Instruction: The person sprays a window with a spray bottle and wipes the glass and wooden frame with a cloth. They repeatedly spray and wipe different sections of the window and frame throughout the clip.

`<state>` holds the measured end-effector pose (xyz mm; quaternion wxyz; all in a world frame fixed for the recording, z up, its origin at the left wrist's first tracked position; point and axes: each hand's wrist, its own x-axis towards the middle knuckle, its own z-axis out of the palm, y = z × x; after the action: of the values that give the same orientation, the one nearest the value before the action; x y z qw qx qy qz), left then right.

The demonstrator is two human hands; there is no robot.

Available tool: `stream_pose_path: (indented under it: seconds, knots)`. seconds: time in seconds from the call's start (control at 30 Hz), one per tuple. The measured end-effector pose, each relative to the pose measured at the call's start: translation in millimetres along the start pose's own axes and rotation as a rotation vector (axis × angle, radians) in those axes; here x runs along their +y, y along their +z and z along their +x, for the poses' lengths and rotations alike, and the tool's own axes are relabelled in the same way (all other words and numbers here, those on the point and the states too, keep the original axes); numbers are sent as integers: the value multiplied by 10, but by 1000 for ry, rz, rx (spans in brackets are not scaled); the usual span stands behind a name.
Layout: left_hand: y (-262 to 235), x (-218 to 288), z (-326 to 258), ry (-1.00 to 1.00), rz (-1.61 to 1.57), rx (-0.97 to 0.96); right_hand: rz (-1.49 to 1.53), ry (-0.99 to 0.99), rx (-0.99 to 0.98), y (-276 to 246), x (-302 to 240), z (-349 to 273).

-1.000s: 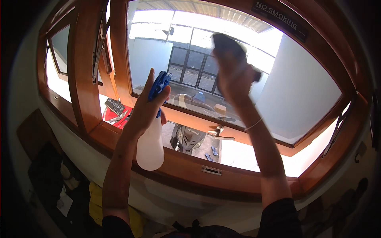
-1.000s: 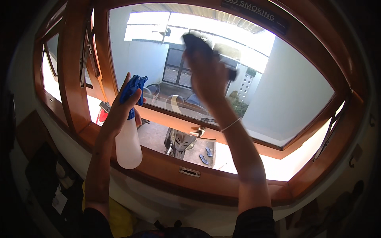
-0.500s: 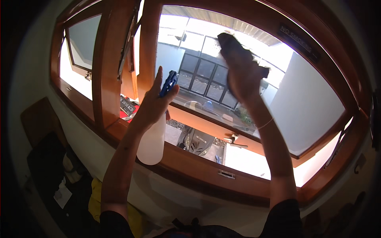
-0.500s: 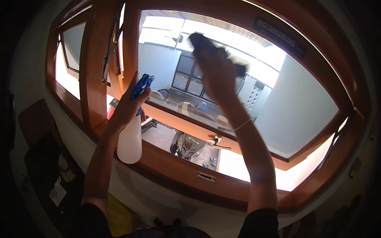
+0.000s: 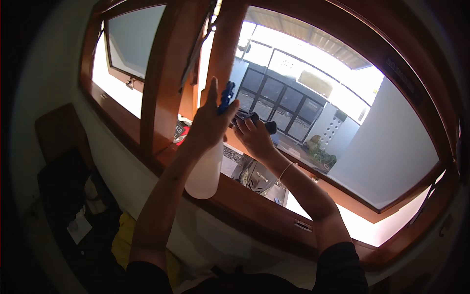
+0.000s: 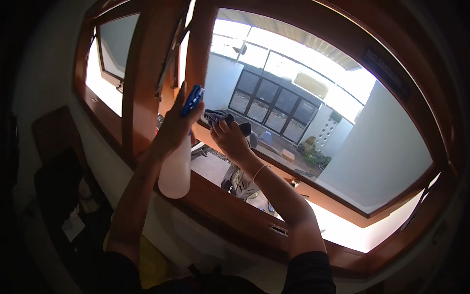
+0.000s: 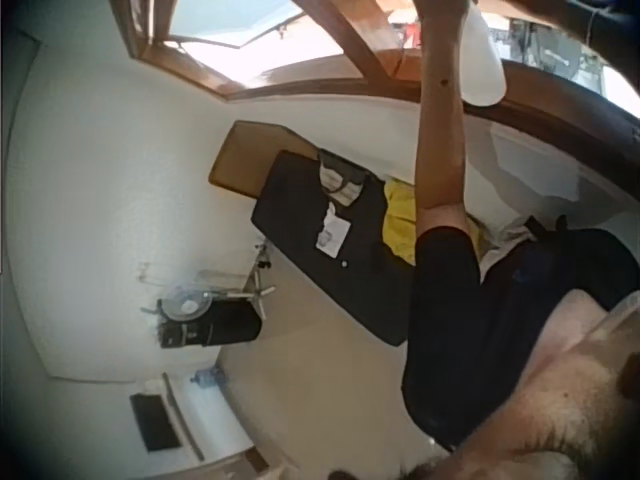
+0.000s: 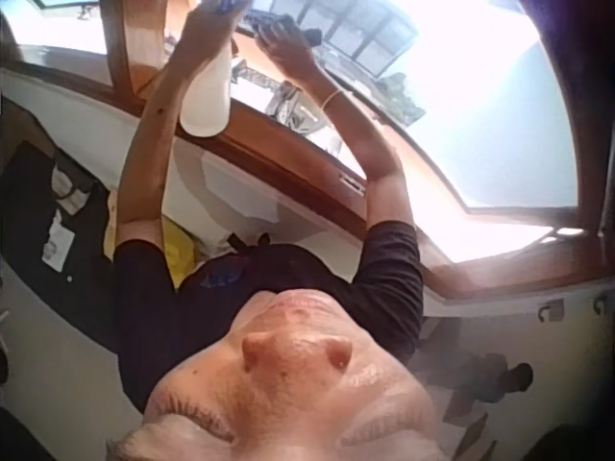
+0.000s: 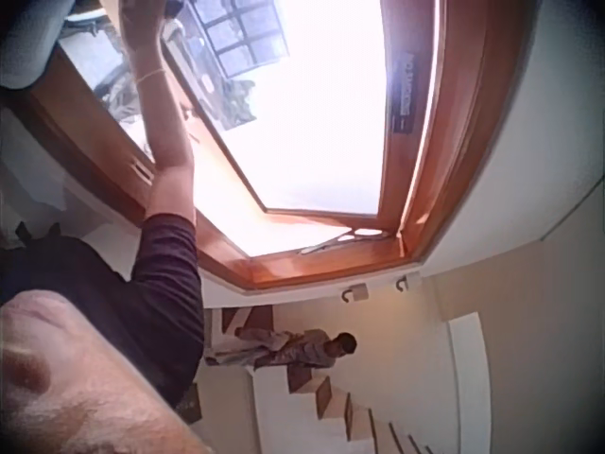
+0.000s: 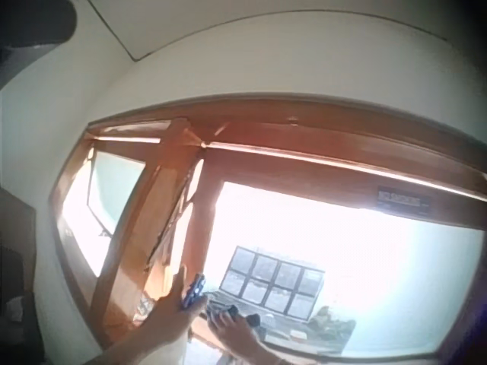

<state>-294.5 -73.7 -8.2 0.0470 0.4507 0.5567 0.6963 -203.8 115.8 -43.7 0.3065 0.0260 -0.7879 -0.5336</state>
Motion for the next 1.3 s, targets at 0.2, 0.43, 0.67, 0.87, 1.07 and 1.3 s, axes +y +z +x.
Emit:
stream_pose_path:
  seconds: [0.2, 0.43, 0.67, 0.87, 1.07, 1.3]
  knots:
    - [-71, -58, -23, -33, 16, -34, -193, 167, 288, -592, 751, 978]
    - [-35, -3, -49, -20, -30, -57, -185, 219, 706, -916, 1422, 1759]
    - [-125, 15, -111, -7, -81, -34, -25, 287, 295, -97, 365, 1186]
    - [-78, -19, -77, -5, -88, -9, 678, 201, -214, 56, -150, 631]
    - [-128, -21, -97, 45, -64, 29, 137, 111, 383, -479, 541, 1130]
    - [-49, 125, -217, 27, 2, 117, -180, 132, 511, -829, 1533, 1601]
